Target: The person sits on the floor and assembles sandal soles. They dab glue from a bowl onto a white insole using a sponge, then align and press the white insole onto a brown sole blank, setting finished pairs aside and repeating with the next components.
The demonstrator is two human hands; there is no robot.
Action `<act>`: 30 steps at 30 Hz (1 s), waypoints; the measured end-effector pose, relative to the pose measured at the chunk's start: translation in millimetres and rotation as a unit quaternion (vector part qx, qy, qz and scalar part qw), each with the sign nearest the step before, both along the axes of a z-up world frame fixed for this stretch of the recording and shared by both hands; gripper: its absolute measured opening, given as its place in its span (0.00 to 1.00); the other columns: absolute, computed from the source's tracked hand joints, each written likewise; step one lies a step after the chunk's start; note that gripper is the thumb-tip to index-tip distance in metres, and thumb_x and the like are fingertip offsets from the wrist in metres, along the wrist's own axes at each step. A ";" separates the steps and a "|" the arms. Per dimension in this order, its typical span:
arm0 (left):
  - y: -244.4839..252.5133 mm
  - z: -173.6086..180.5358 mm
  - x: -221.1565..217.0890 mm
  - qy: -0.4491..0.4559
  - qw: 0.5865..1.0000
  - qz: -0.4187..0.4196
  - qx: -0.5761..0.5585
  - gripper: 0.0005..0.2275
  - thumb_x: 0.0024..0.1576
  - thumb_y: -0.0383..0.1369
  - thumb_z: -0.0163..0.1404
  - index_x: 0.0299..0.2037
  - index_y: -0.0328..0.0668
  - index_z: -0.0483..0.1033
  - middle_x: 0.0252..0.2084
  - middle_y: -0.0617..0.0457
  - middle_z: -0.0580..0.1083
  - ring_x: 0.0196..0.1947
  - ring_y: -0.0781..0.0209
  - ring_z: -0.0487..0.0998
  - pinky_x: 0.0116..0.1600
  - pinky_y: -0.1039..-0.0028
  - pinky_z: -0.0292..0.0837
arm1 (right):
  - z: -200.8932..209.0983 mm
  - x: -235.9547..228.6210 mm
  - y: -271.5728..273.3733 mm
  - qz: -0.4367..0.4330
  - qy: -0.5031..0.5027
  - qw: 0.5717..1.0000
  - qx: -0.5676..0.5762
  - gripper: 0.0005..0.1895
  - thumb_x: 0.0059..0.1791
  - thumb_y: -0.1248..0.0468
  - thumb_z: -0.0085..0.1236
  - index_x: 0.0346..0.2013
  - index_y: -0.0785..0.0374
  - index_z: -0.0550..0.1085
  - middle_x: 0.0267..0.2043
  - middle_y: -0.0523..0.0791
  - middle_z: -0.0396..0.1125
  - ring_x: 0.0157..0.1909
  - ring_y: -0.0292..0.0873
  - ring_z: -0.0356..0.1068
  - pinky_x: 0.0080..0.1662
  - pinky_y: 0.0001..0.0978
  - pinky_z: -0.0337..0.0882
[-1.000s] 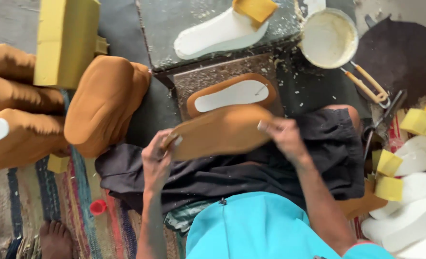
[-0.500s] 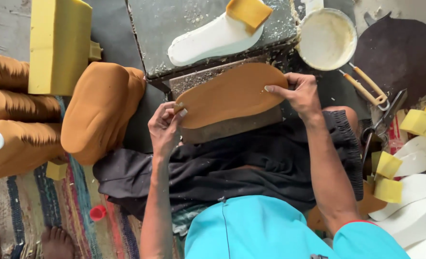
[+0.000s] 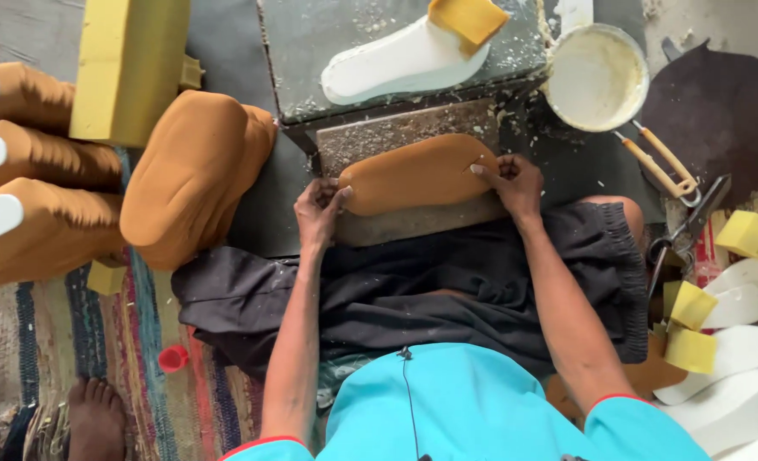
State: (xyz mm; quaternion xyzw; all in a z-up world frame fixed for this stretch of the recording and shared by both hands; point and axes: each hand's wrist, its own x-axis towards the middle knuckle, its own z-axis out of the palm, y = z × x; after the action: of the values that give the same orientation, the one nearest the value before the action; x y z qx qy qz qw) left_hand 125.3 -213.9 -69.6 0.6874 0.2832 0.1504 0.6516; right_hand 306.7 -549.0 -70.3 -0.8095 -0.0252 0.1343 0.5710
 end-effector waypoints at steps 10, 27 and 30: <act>30.4 188.6 94.6 -0.124 0.829 -0.102 0.535 0.18 0.48 0.34 0.69 0.45 0.38 0.78 0.52 0.42 0.73 0.56 0.40 0.68 0.59 0.56 0.67 | 207.1 70.7 94.7 -0.028 -0.510 0.854 -0.100 0.21 0.41 0.58 0.78 0.35 0.69 0.75 0.40 0.53 0.71 0.42 0.49 0.68 0.44 0.37 0.68; 51.7 200.3 145.3 -0.067 0.827 -0.270 0.488 0.24 0.41 0.35 0.71 0.47 0.38 0.77 0.51 0.45 0.76 0.56 0.41 0.68 0.60 0.56 0.67 | 104.7 123.2 -96.9 -0.054 -0.376 0.901 -0.211 0.24 0.39 0.70 0.72 0.50 0.51 0.84 0.54 0.46 0.74 0.53 0.43 0.74 0.54 0.35 0.72; 50.3 196.8 142.6 -0.058 0.815 -0.261 0.515 0.22 0.44 0.34 0.70 0.49 0.42 0.78 0.49 0.49 0.78 0.56 0.43 0.69 0.62 0.58 0.67 | 74.8 136.4 -90.4 -0.013 -0.366 0.866 -0.340 0.17 0.32 0.70 0.77 0.31 0.47 0.86 0.42 0.42 0.78 0.44 0.44 0.75 0.44 0.50 0.62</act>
State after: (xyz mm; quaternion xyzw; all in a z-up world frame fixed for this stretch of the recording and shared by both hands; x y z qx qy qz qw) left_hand 267.9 -163.6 127.2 0.9606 -0.0634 0.1382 0.2325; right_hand 443.1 -639.4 4.5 -0.9447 -0.1748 -0.1786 0.2122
